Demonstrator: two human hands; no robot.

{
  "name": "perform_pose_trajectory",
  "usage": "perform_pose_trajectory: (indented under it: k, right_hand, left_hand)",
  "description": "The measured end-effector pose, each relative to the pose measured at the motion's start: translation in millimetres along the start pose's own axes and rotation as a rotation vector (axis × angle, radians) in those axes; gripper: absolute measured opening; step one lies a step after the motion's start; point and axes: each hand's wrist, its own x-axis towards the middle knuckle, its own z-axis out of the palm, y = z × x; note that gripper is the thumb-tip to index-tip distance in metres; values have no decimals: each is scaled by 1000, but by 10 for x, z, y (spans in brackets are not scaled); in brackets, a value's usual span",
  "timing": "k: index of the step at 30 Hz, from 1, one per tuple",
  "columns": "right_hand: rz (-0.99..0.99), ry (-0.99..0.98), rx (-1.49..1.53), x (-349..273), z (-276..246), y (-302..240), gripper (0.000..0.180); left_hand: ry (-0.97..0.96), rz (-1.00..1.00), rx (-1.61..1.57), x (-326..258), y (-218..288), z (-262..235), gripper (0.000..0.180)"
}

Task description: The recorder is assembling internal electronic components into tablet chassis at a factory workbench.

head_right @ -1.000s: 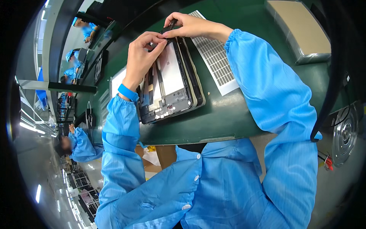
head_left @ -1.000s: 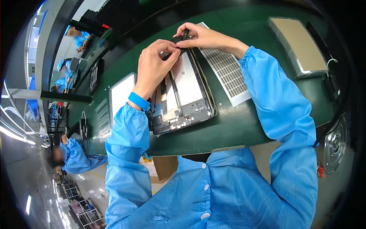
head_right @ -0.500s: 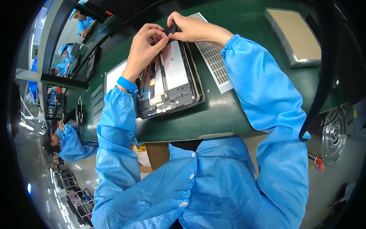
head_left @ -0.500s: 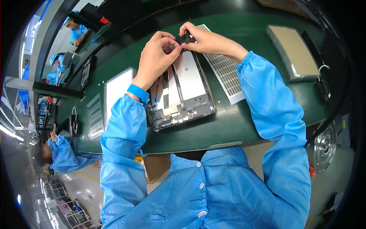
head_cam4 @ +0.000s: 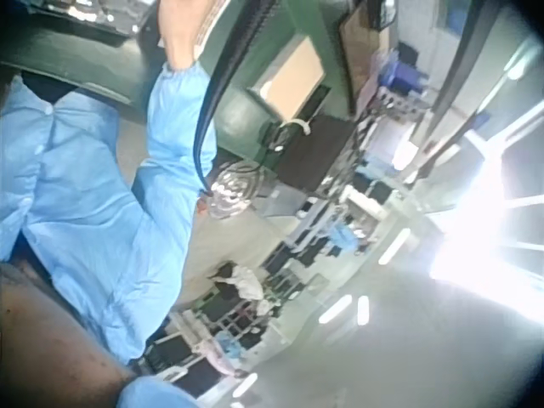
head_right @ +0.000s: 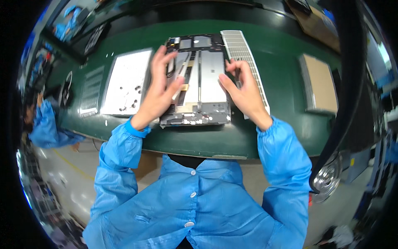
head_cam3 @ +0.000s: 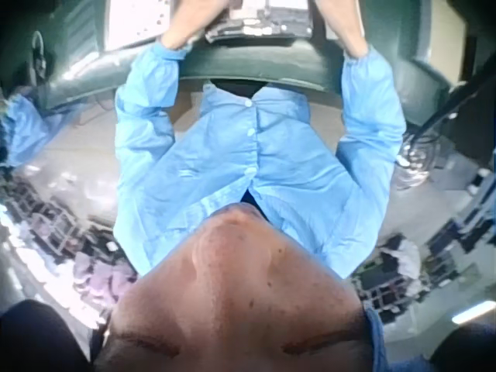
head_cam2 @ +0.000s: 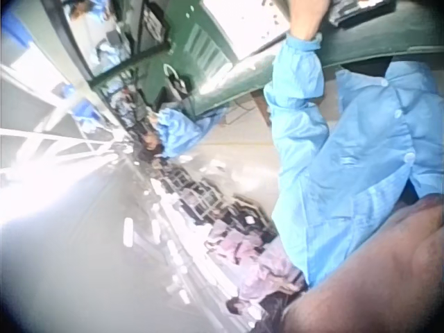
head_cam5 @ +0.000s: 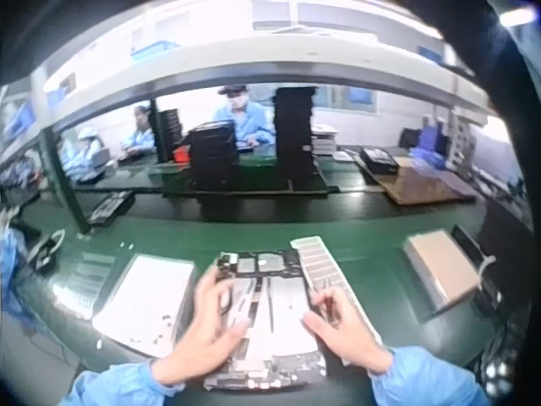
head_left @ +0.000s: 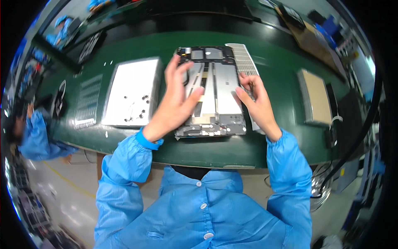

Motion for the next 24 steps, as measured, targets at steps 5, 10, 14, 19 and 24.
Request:
perform_pose_trajectory:
  k: [5, 10, 14, 19, 24]
  right_hand:
    - [-44, -23, 233, 274, 252, -631, 30]
    - [286, 127, 248, 1449, 357, -461, 23]
    - [297, 65, 445, 2652, 278, 415, 14]
    - [177, 219, 153, 3550, 525, 1133, 17]
    - [-242, -35, -281, 3336, 251, 922, 40]
  left_hand:
    - [221, -25, -422, -149, 61, -124, 65]
    - [423, 5, -431, -298, -79, 59, 62]
    - [261, -248, -406, -345, -91, 213, 52]
    - [223, -178, -348, -309, -111, 277, 50]
    - [239, -179, -345, -311, -65, 196, 39]
